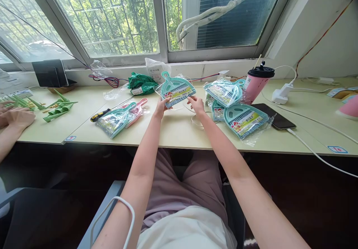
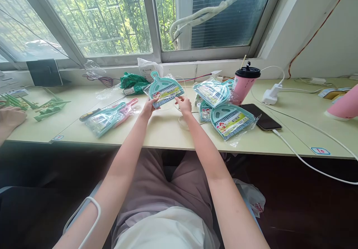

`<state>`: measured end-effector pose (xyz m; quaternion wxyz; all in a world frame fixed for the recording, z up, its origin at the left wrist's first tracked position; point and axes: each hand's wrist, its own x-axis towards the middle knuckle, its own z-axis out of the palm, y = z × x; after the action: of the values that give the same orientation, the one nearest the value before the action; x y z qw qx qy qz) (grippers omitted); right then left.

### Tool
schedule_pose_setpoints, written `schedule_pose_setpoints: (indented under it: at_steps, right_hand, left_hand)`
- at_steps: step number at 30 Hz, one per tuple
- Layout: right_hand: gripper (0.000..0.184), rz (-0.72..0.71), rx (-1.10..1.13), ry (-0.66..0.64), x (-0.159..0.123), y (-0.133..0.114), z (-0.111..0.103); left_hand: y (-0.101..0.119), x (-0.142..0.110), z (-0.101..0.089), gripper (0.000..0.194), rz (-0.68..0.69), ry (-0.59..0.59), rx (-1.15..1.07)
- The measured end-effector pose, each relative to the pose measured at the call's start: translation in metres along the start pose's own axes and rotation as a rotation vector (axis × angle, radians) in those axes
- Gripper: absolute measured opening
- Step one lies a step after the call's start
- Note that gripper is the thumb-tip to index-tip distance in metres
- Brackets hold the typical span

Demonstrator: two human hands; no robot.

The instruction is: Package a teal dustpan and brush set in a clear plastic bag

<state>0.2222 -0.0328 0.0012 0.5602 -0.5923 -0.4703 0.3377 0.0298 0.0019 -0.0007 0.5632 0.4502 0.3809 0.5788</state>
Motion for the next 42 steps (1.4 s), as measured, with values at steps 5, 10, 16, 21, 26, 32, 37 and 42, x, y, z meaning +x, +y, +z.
schedule_pose_setpoints:
  at_steps: [5,10,16,21,26,32,37,42]
  right_hand:
    - [0.021,0.087,0.289,-0.03,-0.002,-0.001,0.0]
    - [0.027,0.199,0.48,0.047,-0.001,-0.001,-0.005]
    - [0.032,0.253,0.668,0.029,0.001,0.0,-0.009]
    - [0.033,0.274,0.687,0.048,0.001,0.0,-0.009]
    - [0.034,0.281,0.726,0.064,0.002,-0.002,-0.009]
    - [0.032,0.26,0.68,0.03,0.004,-0.004,-0.007]
    - [0.027,0.291,0.644,0.092,0.007,-0.001,-0.008]
    - [0.022,0.226,0.597,0.025,0.008,-0.001,-0.009]
  left_hand:
    - [-0.004,0.001,0.001,0.049,0.004,-0.013,0.035]
    - [-0.007,-0.003,0.005,0.059,0.024,-0.111,0.112]
    - [-0.008,-0.004,0.006,0.061,0.033,-0.155,0.171]
    - [-0.009,-0.004,0.006,0.06,0.055,-0.168,0.175]
    - [-0.008,-0.005,0.007,0.063,0.051,-0.193,0.224]
    - [-0.008,-0.004,0.007,0.066,0.053,-0.169,0.233]
    - [-0.01,-0.005,0.008,0.063,0.068,-0.201,0.205]
    - [-0.009,-0.003,0.007,0.063,0.056,-0.157,0.151]
